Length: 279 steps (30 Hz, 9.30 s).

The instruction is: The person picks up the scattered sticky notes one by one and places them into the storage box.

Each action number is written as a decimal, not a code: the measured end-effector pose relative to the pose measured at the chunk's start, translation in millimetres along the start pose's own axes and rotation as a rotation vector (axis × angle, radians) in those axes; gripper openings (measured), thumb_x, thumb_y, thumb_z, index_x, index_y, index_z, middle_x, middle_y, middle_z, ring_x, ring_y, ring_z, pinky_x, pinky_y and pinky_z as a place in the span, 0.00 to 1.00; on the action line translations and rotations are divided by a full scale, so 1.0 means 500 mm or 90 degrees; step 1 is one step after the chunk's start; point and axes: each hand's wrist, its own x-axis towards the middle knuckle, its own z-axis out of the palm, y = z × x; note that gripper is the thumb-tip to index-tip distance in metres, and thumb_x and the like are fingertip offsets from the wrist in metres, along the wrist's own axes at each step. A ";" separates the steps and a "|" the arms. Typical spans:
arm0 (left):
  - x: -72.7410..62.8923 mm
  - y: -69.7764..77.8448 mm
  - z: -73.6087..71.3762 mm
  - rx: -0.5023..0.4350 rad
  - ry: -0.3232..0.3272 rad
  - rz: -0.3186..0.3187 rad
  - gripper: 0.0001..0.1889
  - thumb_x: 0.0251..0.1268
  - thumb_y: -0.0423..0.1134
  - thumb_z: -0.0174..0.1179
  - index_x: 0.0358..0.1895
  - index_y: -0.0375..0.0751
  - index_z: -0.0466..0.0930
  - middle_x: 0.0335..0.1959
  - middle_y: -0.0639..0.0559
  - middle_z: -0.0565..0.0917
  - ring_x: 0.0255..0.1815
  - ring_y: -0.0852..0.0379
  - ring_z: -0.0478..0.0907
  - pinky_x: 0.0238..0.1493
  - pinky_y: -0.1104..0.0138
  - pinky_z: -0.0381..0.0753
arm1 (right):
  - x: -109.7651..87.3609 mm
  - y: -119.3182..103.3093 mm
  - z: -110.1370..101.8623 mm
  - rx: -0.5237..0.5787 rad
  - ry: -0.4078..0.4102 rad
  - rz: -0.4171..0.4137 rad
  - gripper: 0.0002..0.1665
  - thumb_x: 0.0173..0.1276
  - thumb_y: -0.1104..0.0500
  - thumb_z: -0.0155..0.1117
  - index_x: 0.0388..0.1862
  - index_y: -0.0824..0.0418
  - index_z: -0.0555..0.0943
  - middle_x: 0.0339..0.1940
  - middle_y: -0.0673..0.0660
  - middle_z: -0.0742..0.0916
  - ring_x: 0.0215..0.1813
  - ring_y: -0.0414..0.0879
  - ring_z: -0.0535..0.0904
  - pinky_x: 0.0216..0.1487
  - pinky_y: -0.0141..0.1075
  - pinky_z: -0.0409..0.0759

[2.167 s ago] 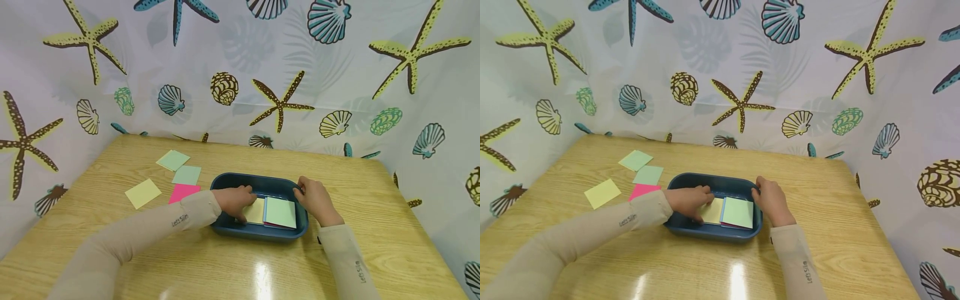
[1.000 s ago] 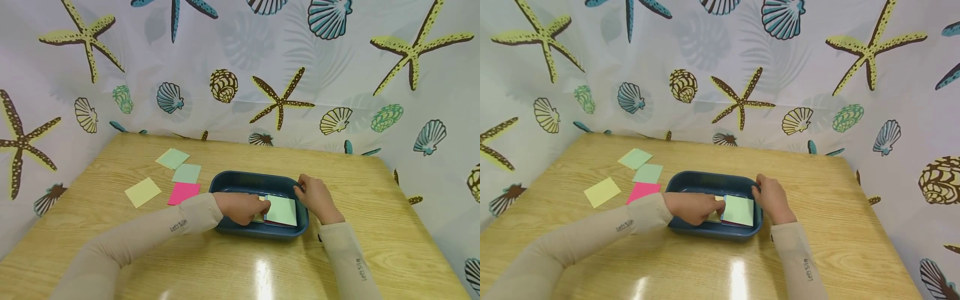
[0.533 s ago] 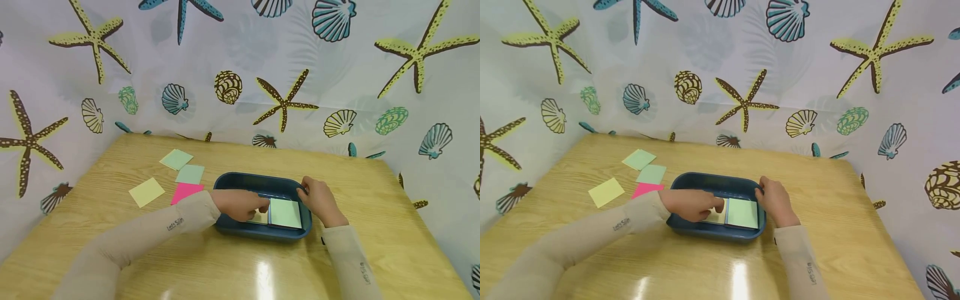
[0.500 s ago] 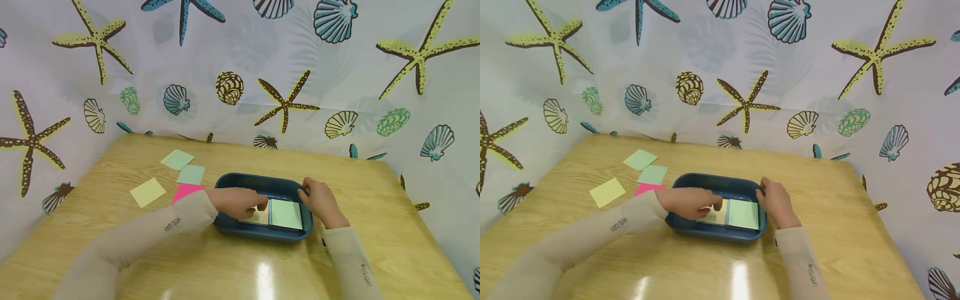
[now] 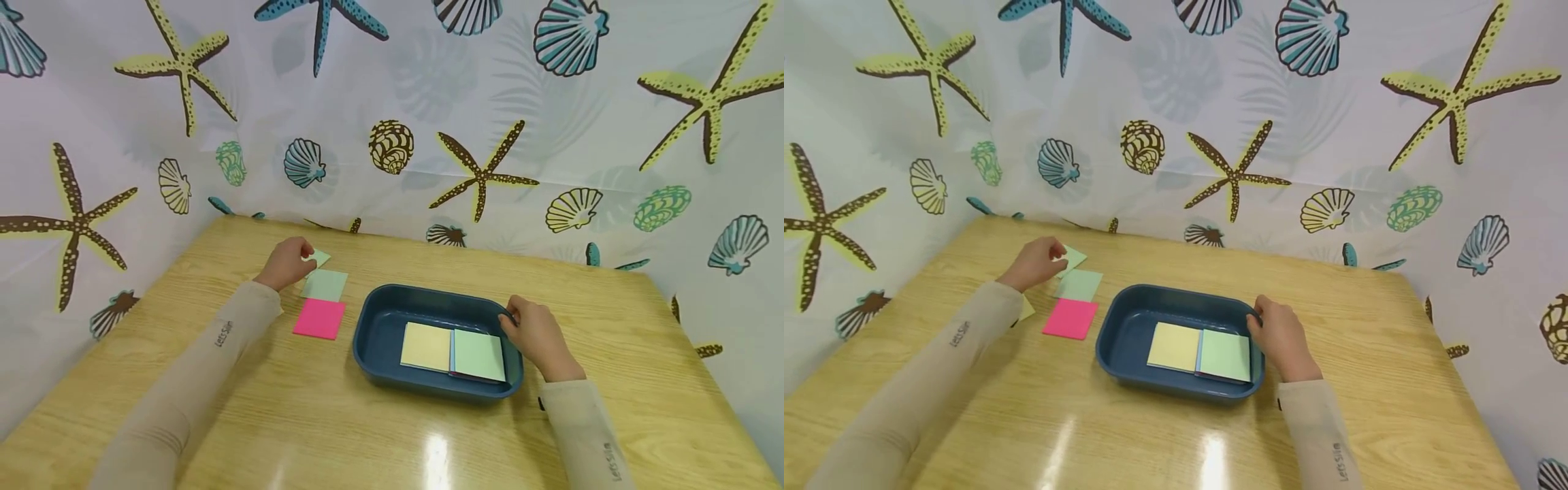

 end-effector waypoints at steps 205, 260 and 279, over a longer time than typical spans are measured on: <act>-0.079 0.313 0.056 0.118 -0.121 0.190 0.35 0.48 0.39 0.70 0.60 0.29 0.66 0.48 0.34 0.73 0.45 0.42 0.68 0.43 0.57 0.71 | -0.002 0.016 -0.003 0.000 0.009 -0.010 0.08 0.65 0.65 0.63 0.30 0.65 0.74 0.15 0.52 0.69 0.18 0.43 0.63 0.21 0.35 0.61; -0.042 0.311 0.083 0.177 -0.300 0.381 0.23 0.65 0.34 0.61 0.63 0.31 0.71 0.58 0.40 0.77 0.58 0.47 0.75 0.58 0.59 0.73 | 0.000 0.010 -0.004 -0.003 -0.007 0.006 0.06 0.66 0.64 0.63 0.33 0.67 0.75 0.16 0.53 0.72 0.19 0.44 0.65 0.21 0.36 0.63; -0.108 0.095 0.061 0.229 -0.225 -0.080 0.31 0.61 0.50 0.65 0.46 0.18 0.71 0.31 0.39 0.78 0.27 0.52 0.75 0.33 0.60 0.77 | -0.010 0.004 -0.011 0.010 -0.011 0.007 0.07 0.67 0.64 0.61 0.32 0.66 0.74 0.15 0.52 0.69 0.18 0.44 0.63 0.21 0.36 0.61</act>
